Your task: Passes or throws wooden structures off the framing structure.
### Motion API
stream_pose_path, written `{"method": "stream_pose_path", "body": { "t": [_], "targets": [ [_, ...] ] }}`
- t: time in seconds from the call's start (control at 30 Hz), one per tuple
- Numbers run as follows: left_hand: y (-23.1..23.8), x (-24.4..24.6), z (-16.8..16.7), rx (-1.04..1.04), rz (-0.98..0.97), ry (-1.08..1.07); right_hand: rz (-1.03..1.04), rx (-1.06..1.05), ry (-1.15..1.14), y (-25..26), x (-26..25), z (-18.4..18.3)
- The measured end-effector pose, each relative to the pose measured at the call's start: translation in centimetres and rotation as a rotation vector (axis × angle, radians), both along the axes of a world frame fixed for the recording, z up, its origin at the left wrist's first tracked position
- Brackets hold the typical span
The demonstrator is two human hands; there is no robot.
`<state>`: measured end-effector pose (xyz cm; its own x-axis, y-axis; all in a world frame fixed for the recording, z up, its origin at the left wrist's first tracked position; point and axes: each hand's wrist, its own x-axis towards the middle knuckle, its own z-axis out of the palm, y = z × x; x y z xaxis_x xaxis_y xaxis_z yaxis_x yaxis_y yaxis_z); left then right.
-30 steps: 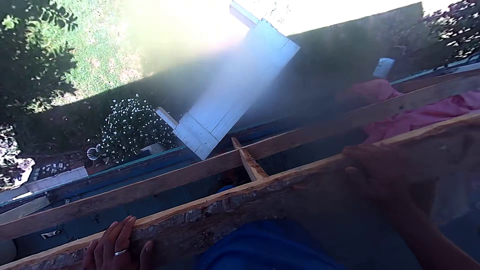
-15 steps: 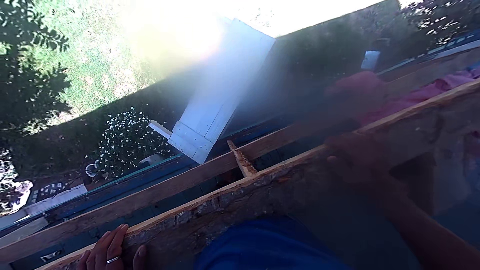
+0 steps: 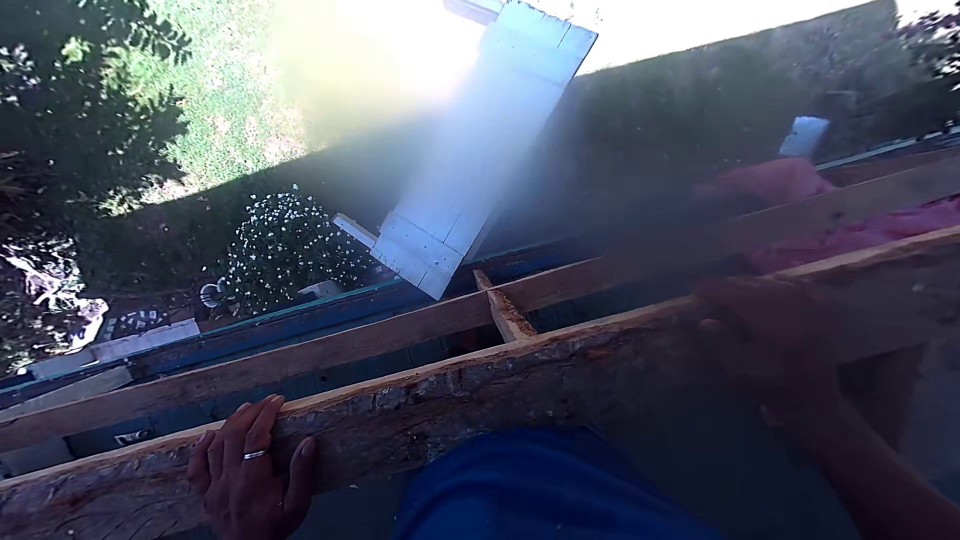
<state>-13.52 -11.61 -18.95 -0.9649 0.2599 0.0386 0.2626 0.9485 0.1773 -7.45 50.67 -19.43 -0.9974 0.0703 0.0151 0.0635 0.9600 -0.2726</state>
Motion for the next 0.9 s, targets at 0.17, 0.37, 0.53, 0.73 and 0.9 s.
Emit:
{"method": "stream_pose_path", "body": {
  "t": [0.17, 0.37, 0.53, 0.73, 0.9],
  "targets": [
    [0.01, -0.1, 0.12, -0.005, -0.008, -0.006, 0.008, 0.007, -0.001, -0.11, -0.06, 0.17],
    [-0.01, -0.11, 0.01, -0.014, 0.002, -0.013, 0.009, 0.008, 0.001, 0.12, -0.06, -0.01],
    [-0.15, 0.13, 0.34, -0.022, -0.005, -0.026, 0.011, 0.023, 0.001, -0.2, -0.03, 0.24],
    [-0.1, -0.01, 0.45, -0.02, -0.008, -0.043, 0.012, 0.025, 0.023, -0.19, -0.05, 0.25],
    [-0.11, 0.07, 0.26, -0.006, 0.001, -0.015, 0.017, 0.015, 0.033, -0.17, 0.03, 0.12]
  ]
}}
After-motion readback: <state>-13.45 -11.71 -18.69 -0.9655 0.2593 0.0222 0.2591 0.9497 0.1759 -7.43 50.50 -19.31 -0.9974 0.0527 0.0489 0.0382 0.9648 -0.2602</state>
